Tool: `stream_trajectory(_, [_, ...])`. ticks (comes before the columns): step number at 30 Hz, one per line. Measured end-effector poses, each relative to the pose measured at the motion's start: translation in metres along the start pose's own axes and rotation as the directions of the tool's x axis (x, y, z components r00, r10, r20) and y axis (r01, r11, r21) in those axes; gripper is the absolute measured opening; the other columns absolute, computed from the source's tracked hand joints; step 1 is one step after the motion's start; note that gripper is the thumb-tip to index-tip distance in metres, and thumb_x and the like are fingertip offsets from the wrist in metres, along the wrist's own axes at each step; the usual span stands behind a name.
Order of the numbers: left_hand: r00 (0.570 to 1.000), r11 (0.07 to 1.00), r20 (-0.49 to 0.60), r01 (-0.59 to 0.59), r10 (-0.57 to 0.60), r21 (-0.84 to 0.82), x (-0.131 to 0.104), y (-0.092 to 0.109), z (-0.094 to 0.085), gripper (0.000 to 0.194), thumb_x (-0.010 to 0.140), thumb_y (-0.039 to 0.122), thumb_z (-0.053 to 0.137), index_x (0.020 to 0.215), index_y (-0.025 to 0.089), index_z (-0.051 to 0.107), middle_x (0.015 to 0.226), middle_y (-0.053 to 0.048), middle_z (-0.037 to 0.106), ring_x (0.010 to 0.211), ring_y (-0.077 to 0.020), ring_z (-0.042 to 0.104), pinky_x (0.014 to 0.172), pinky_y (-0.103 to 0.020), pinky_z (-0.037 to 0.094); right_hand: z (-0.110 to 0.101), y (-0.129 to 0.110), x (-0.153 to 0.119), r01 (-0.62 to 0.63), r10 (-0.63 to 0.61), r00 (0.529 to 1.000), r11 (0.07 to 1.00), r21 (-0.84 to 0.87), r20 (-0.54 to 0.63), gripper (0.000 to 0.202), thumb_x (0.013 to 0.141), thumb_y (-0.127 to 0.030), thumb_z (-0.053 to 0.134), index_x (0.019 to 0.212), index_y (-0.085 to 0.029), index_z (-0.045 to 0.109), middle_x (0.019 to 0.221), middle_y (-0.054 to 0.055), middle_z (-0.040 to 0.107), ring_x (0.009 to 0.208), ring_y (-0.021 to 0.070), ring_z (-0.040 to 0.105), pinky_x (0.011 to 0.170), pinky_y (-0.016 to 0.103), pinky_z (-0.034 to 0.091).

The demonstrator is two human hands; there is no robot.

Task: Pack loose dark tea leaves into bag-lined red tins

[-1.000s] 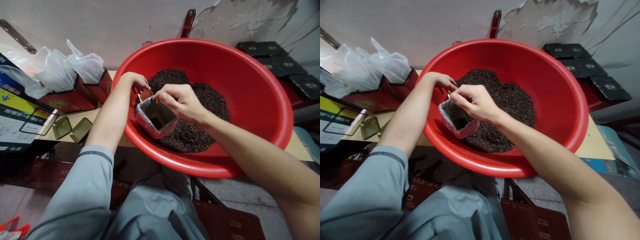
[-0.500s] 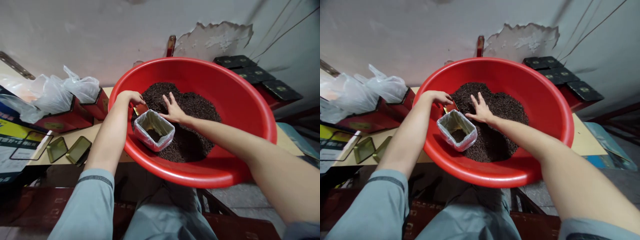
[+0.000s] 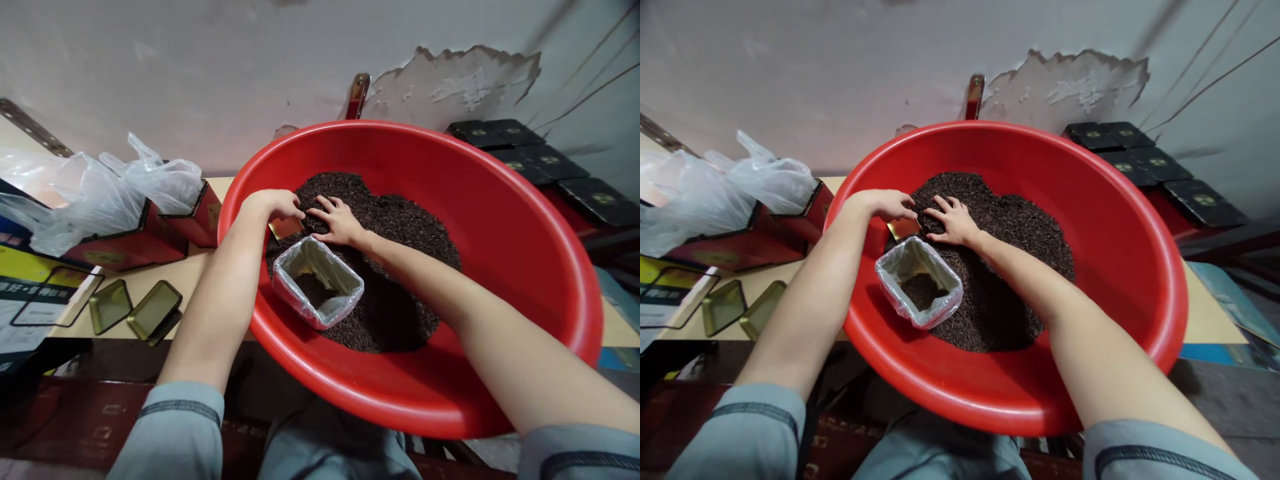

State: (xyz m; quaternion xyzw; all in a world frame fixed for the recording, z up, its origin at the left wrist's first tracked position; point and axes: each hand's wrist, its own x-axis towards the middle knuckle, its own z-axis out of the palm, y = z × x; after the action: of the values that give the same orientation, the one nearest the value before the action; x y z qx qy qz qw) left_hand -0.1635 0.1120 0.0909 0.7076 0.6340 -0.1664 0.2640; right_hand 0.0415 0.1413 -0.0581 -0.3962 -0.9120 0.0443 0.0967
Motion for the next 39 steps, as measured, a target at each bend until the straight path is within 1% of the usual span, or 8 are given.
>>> stream_trajectory(3, [1.000,0.999,0.005,-0.012,0.012,0.031,0.003,-0.007,0.000,0.065,0.100,0.045,0.060,0.159,0.019,0.052,0.136,-0.013,0.073,0.111,-0.0273,0.073,0.079,-0.027,0.056,-0.003,-0.001,-0.003,0.018,-0.017,0.999,0.999,-0.050,0.031,0.076,0.090,-0.060,0.065,0.157,-0.025,0.054,0.172,0.016,0.034,0.147,0.0493,0.030,0.112,0.065,0.037])
stream_trajectory(6, [0.999,0.998,0.023,-0.031,0.030,0.047,0.006,-0.013,0.000,0.063,0.100,0.045,0.058,0.157,0.018,0.054,0.138,-0.014,0.072,0.111,-0.0274,0.073,0.076,-0.027,0.056,-0.011,0.001,0.000,0.064,-0.054,0.992,0.995,-0.080,0.114,0.078,0.087,-0.056,0.070,0.158,-0.027,0.053,0.171,0.016,0.036,0.147,0.0481,0.030,0.111,0.063,0.040])
stream_trajectory(9, [0.998,0.998,0.047,-0.039,0.037,0.042,0.011,-0.016,0.000,0.060,0.101,0.047,0.057,0.153,0.017,0.058,0.137,-0.016,0.072,0.111,-0.0280,0.073,0.075,-0.027,0.056,-0.018,0.001,0.007,0.032,-0.017,0.984,0.996,-0.086,0.178,0.083,0.086,-0.056,0.073,0.160,-0.028,0.050,0.171,0.018,0.033,0.149,0.0470,0.032,0.110,0.063,0.042])
stream_trajectory(16, [0.995,1.000,0.096,0.008,-0.006,-0.017,0.015,-0.019,0.004,0.061,0.100,0.043,0.059,0.158,0.023,0.054,0.149,-0.014,0.066,0.120,-0.0289,0.070,0.086,-0.030,0.060,-0.018,-0.006,0.000,-0.004,0.018,0.986,0.997,-0.083,0.164,0.079,0.088,-0.056,0.073,0.159,-0.030,0.050,0.167,0.018,0.039,0.143,0.0457,0.041,0.107,0.061,0.046])
stream_trajectory(21, [0.996,1.000,0.093,0.006,-0.005,-0.015,0.014,-0.018,0.003,0.059,0.102,0.044,0.057,0.157,0.022,0.055,0.146,-0.014,0.067,0.122,-0.0281,0.070,0.089,-0.030,0.059,-0.021,-0.005,0.005,-0.037,0.052,0.979,0.997,-0.075,0.198,0.079,0.088,-0.054,0.075,0.159,-0.031,0.050,0.168,0.017,0.037,0.143,0.0425,0.045,0.110,0.055,0.047])
stream_trajectory(29, [0.994,0.999,0.109,0.019,-0.014,-0.042,0.013,-0.019,0.003,0.063,0.101,0.044,0.057,0.160,0.025,0.051,0.156,-0.013,0.060,0.125,-0.0283,0.068,0.084,-0.027,0.059,-0.026,-0.009,0.000,-0.030,0.050,0.971,0.996,-0.085,0.235,0.082,0.085,-0.051,0.079,0.159,-0.029,0.051,0.163,0.018,0.042,0.138,0.0432,0.053,0.110,0.053,0.048])
stream_trajectory(34, [0.996,0.999,0.094,0.014,-0.010,-0.043,0.013,-0.017,0.002,0.064,0.099,0.045,0.058,0.159,0.023,0.052,0.149,-0.014,0.066,0.122,-0.0278,0.069,0.084,-0.027,0.059,-0.023,-0.008,0.002,-0.089,0.103,0.976,0.993,-0.082,0.194,0.077,0.087,-0.052,0.077,0.157,-0.031,0.054,0.161,0.015,0.047,0.136,0.0404,0.056,0.109,0.050,0.050])
stream_trajectory(39, [0.993,1.000,0.118,0.014,-0.011,-0.020,0.016,-0.018,0.002,0.066,0.098,0.047,0.060,0.160,0.026,0.050,0.153,-0.013,0.062,0.124,-0.0280,0.069,0.084,-0.027,0.060,-0.022,-0.007,-0.001,-0.040,0.054,0.981,0.996,-0.079,0.189,0.076,0.085,-0.053,0.076,0.155,-0.031,0.056,0.159,0.015,0.049,0.133,0.0417,0.057,0.107,0.052,0.050])
